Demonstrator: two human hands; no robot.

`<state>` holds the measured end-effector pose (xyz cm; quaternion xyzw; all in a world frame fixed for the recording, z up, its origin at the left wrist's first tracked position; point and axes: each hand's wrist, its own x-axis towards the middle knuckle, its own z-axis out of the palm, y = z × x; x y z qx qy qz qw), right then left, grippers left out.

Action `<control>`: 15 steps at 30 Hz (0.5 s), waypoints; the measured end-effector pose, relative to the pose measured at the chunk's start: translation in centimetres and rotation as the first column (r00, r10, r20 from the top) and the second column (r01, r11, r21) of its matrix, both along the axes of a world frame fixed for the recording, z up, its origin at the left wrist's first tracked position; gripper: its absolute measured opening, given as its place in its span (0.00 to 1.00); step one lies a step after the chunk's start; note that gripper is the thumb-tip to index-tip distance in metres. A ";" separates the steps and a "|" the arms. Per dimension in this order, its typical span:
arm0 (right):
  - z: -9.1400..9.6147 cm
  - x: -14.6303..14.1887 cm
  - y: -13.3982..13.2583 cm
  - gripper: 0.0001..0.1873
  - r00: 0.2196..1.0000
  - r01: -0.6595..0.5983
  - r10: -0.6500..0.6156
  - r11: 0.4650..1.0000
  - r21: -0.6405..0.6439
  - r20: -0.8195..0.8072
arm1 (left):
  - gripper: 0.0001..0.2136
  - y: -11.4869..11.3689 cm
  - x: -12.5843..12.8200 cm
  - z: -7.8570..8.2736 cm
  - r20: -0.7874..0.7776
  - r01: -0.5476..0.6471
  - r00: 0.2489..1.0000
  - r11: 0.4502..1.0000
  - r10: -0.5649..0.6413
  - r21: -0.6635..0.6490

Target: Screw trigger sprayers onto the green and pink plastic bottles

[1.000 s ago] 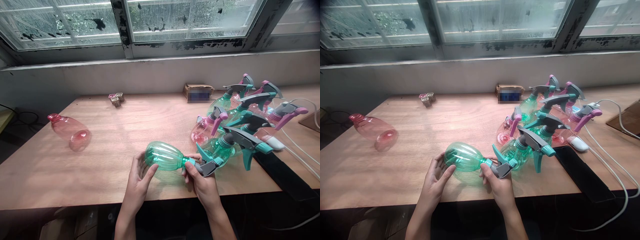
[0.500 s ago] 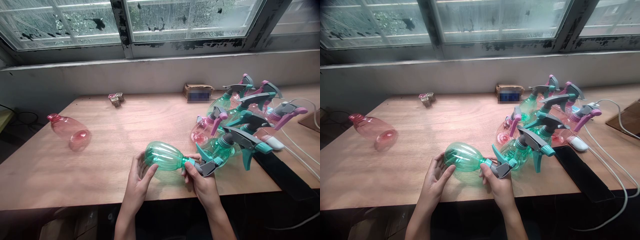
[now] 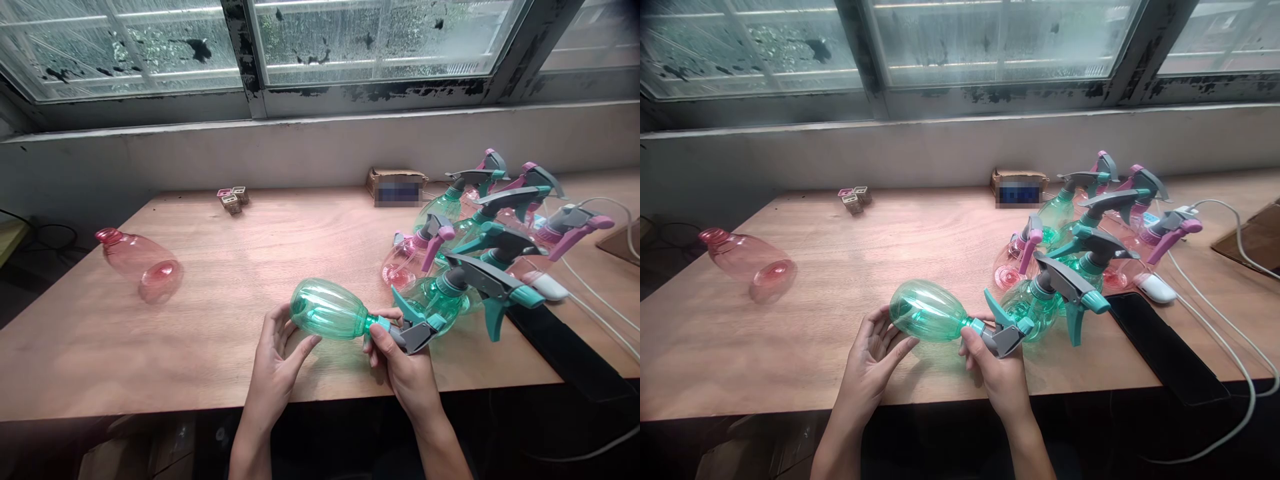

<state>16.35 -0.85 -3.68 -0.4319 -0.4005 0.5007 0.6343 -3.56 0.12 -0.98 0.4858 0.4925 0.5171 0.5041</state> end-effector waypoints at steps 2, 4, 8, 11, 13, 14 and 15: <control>0.1 0.0 0.0 0.14 1.000 -0.001 0.001 1.000 -0.001 -0.003 | 0.22 0.0 0.0 0.1 0.001 -0.008 1.000 1.000 0.008 -0.010; 0.0 0.0 0.0 0.14 1.000 -0.006 0.006 1.000 -0.003 -0.006 | 0.24 0.0 0.0 0.1 0.000 -0.020 1.000 1.000 0.020 -0.011; -0.1 0.1 -0.1 0.15 1.000 -0.018 0.018 1.000 -0.008 -0.015 | 0.31 0.0 -0.1 0.1 -0.026 -0.006 1.000 1.000 0.006 -0.003; -0.1 0.1 -0.1 0.14 1.000 -0.027 0.026 1.000 -0.014 -0.010 | 0.36 -0.2 -0.1 0.3 -0.056 0.019 0.998 1.000 -0.019 0.002; 0.0 0.1 -0.1 0.14 0.999 -0.035 0.035 0.999 -0.019 -0.003 | 0.37 -0.3 -0.1 0.6 -0.072 0.030 0.997 1.000 -0.029 0.008; 0.0 0.0 -0.1 0.14 0.999 -0.040 0.040 0.999 -0.021 0.000 | 0.36 -0.3 0.0 0.8 -0.071 0.037 0.997 0.999 -0.037 0.007; 0.0 0.0 -0.1 0.14 0.999 -0.046 0.046 0.999 -0.022 0.002 | 0.35 -0.4 0.0 0.9 -0.064 0.044 0.997 0.999 -0.044 0.002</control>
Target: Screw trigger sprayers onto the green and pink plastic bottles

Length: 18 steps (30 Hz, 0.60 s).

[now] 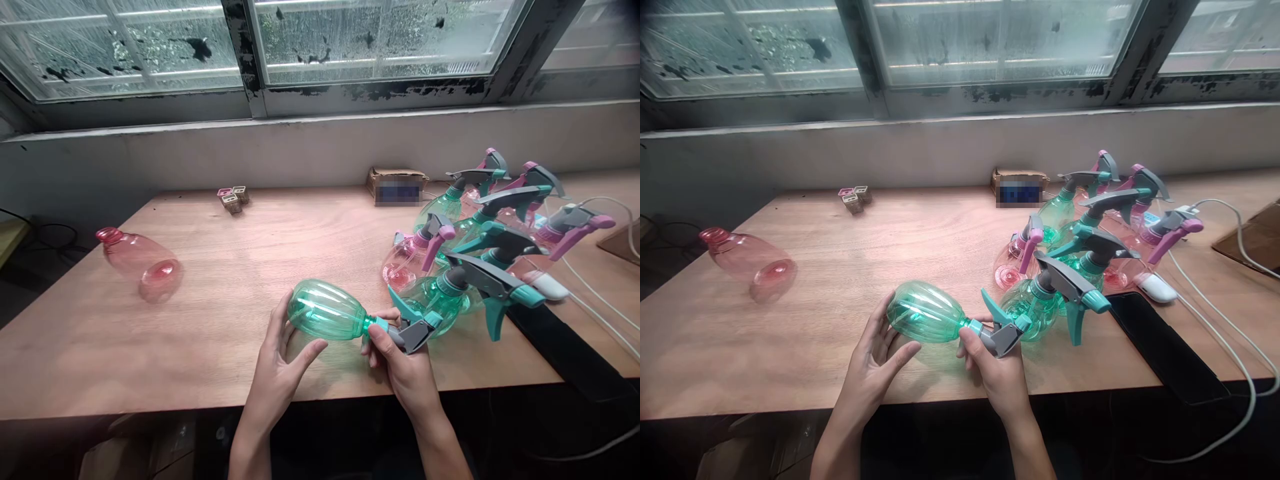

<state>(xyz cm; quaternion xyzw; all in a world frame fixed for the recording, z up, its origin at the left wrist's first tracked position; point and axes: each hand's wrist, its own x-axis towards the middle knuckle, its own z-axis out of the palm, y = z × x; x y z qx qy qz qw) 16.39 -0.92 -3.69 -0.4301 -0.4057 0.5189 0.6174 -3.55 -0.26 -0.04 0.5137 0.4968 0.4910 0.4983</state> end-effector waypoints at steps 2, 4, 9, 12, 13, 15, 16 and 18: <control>0.0 0.0 0.0 0.15 1.000 -0.008 0.008 1.000 -0.001 0.007 | 0.32 0.0 0.1 0.2 0.026 0.006 1.000 1.000 -0.006 -0.017; 0.0 0.0 0.0 0.15 1.000 -0.011 0.011 1.000 -0.003 0.017 | 0.31 -0.1 0.1 0.3 0.053 -0.001 0.999 0.999 0.003 -0.032; 0.5 -0.1 -0.2 0.15 0.999 -0.004 0.005 1.000 -0.015 0.052 | 0.28 -0.1 0.7 0.4 0.105 -0.094 0.990 0.995 0.098 -0.046; 1.1 -0.4 -0.3 0.16 0.998 0.002 0.001 0.999 -0.040 0.064 | 0.25 -0.2 1.1 0.6 0.098 -0.167 0.980 0.985 0.171 -0.049; 1.3 -0.5 -0.4 0.16 0.998 0.007 -0.005 0.999 -0.047 0.062 | 0.24 -0.2 1.1 0.6 0.095 -0.181 0.978 0.982 0.184 -0.048; 1.6 -0.6 -0.5 0.16 0.998 0.012 -0.009 0.998 -0.058 0.055 | 0.23 -0.1 1.0 0.5 0.099 -0.193 0.975 0.980 0.197 -0.048; 1.6 -0.6 -0.5 0.16 0.999 0.014 -0.011 0.998 -0.063 0.053 | 0.23 -0.1 0.9 0.3 0.103 -0.190 0.976 0.981 0.194 -0.048; 1.6 -0.7 -0.5 0.17 0.998 0.019 -0.016 0.997 -0.072 0.053 | 0.24 0.1 0.6 -0.1 0.117 -0.167 0.978 0.985 0.171 -0.040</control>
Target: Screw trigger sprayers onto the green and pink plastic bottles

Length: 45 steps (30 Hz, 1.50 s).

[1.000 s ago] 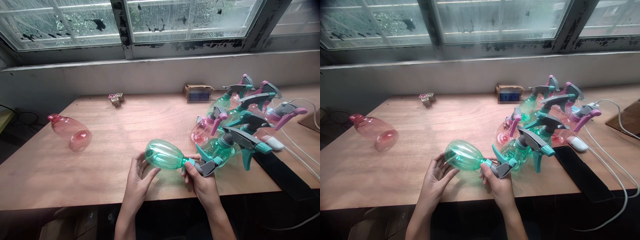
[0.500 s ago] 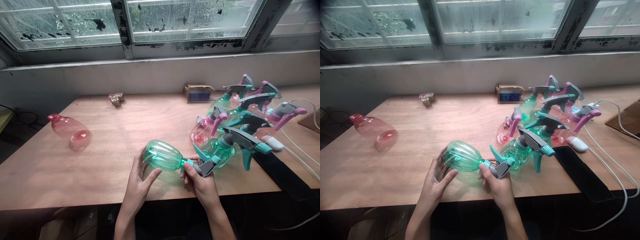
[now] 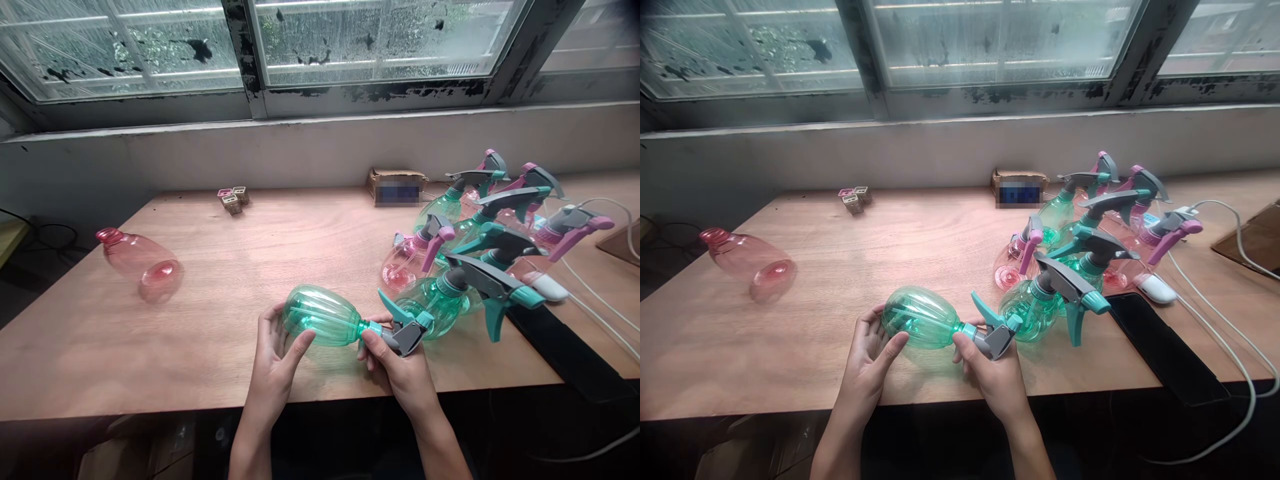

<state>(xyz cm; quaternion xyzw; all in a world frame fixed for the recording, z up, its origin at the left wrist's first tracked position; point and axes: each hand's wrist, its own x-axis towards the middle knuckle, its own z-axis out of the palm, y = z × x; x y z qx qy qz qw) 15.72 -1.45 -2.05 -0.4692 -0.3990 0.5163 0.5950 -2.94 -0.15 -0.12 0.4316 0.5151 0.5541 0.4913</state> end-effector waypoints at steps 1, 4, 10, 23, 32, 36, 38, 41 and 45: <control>-0.1 0.0 0.0 0.17 1.000 0.002 -0.002 1.000 -0.001 0.001 | 0.26 0.1 -0.2 -0.2 0.006 0.014 1.000 1.000 -0.014 0.007; -0.3 0.2 0.1 0.16 1.000 -0.003 0.003 1.000 0.012 0.009 | 0.30 0.2 -0.6 -0.6 0.017 0.045 0.999 0.999 -0.045 0.023; -0.7 0.4 0.3 0.16 1.000 -0.003 0.001 0.999 0.049 0.030 | 0.34 0.2 -0.7 -0.7 -0.080 0.071 0.995 0.996 -0.067 0.049; -1.2 0.6 0.4 0.14 1.000 -0.023 0.022 0.997 0.072 0.008 | 0.32 0.1 -0.7 -0.6 -0.134 0.108 0.986 0.993 -0.099 0.056; -1.1 0.6 0.3 0.13 1.000 -0.023 0.022 0.996 0.084 0.009 | 0.31 0.0 -0.6 -0.3 -0.134 0.111 0.985 0.993 -0.104 0.045; -1.1 0.6 0.3 0.13 1.000 -0.024 0.023 0.995 0.092 0.006 | 0.29 0.0 -0.5 0.0 -0.106 0.112 0.988 0.993 -0.109 0.032; -1.1 0.6 0.3 0.13 1.000 -0.024 0.023 0.995 0.097 0.012 | 0.28 0.0 -0.3 0.3 -0.095 0.106 0.990 0.994 -0.103 0.024; -1.1 0.6 0.4 0.13 1.000 -0.023 0.022 0.995 0.096 0.014 | 0.28 -0.1 0.1 0.6 -0.087 0.073 0.994 0.997 -0.071 0.023; -1.0 0.6 0.3 0.13 1.000 -0.021 0.020 0.996 0.091 0.017 | 0.27 -0.2 0.4 0.9 -0.084 0.053 0.995 0.998 -0.051 0.027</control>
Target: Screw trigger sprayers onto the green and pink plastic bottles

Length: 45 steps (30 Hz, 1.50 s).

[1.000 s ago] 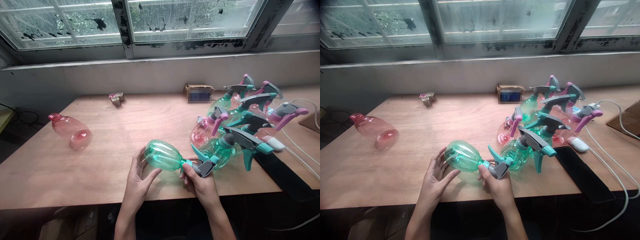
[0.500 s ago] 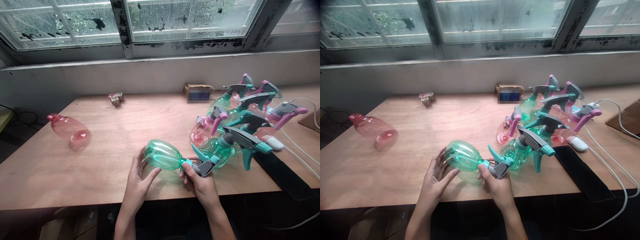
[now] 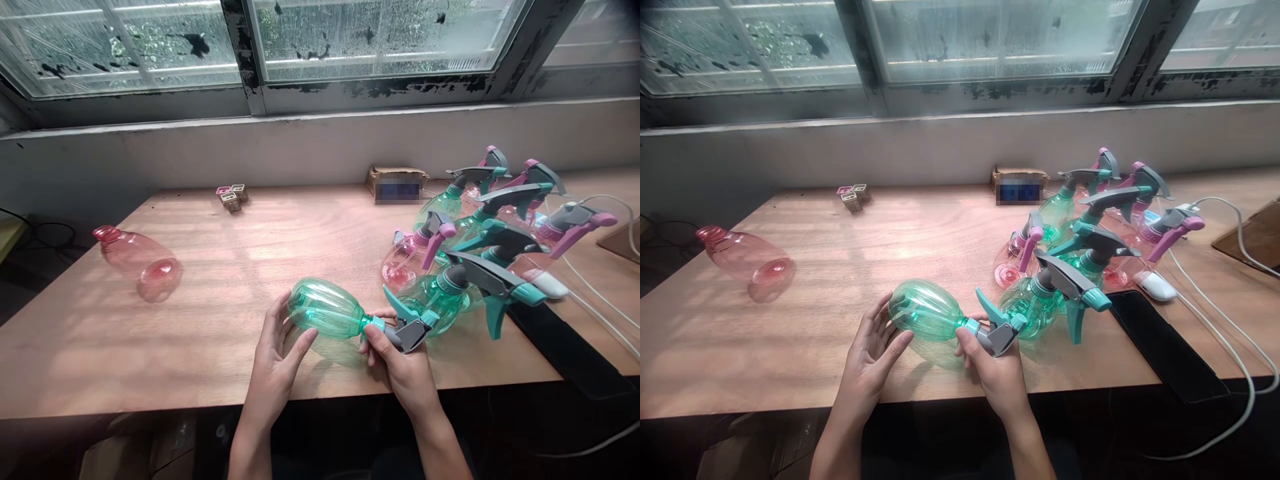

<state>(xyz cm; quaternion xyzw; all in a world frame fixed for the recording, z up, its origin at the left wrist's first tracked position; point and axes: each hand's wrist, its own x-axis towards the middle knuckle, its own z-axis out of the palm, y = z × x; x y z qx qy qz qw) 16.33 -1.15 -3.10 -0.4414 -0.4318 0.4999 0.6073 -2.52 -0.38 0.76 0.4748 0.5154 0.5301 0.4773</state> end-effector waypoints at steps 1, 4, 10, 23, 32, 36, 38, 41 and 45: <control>0.0 0.0 0.0 0.13 1.000 -0.002 0.002 1.000 0.001 0.000 | 0.27 0.0 0.0 0.0 0.001 0.000 1.000 1.000 0.000 -0.001; 0.0 0.0 0.0 0.13 1.000 -0.007 0.007 1.000 0.005 -0.005 | 0.27 0.0 0.0 0.0 0.010 0.000 1.000 1.000 0.000 -0.004; -0.1 0.0 0.1 0.13 1.000 -0.008 0.008 1.000 -0.001 -0.018 | 0.26 0.1 -0.5 -0.5 0.032 0.041 0.999 0.999 -0.041 -0.003; 0.9 -0.5 -0.1 0.14 0.997 0.032 -0.036 0.998 -0.049 -0.069 | 0.26 0.0 0.1 -0.1 0.053 0.005 0.999 1.000 -0.006 0.005; 0.8 -0.3 -0.2 0.14 0.998 0.033 -0.035 0.998 -0.046 -0.059 | 0.27 0.1 0.0 -0.3 0.076 0.001 0.997 1.000 -0.002 0.004; 0.2 -0.1 0.0 0.15 0.998 0.003 -0.006 0.999 -0.038 -0.067 | 0.27 0.1 -0.2 -0.6 0.071 0.011 0.997 1.000 -0.011 0.005; 0.1 -0.1 0.0 0.14 0.998 0.002 -0.005 0.999 -0.042 -0.066 | 0.27 0.2 -0.3 -0.8 0.069 0.023 0.997 1.000 -0.024 0.020; 0.5 -0.2 -0.1 0.14 0.998 0.024 -0.027 0.998 -0.058 -0.053 | 0.26 0.2 -0.3 -0.8 0.068 0.022 0.997 0.999 -0.024 0.032; 1.1 -0.3 -0.2 0.13 0.999 0.037 -0.040 0.997 -0.064 -0.031 | 0.27 0.3 -0.2 -0.6 0.060 0.014 0.998 1.000 -0.016 0.027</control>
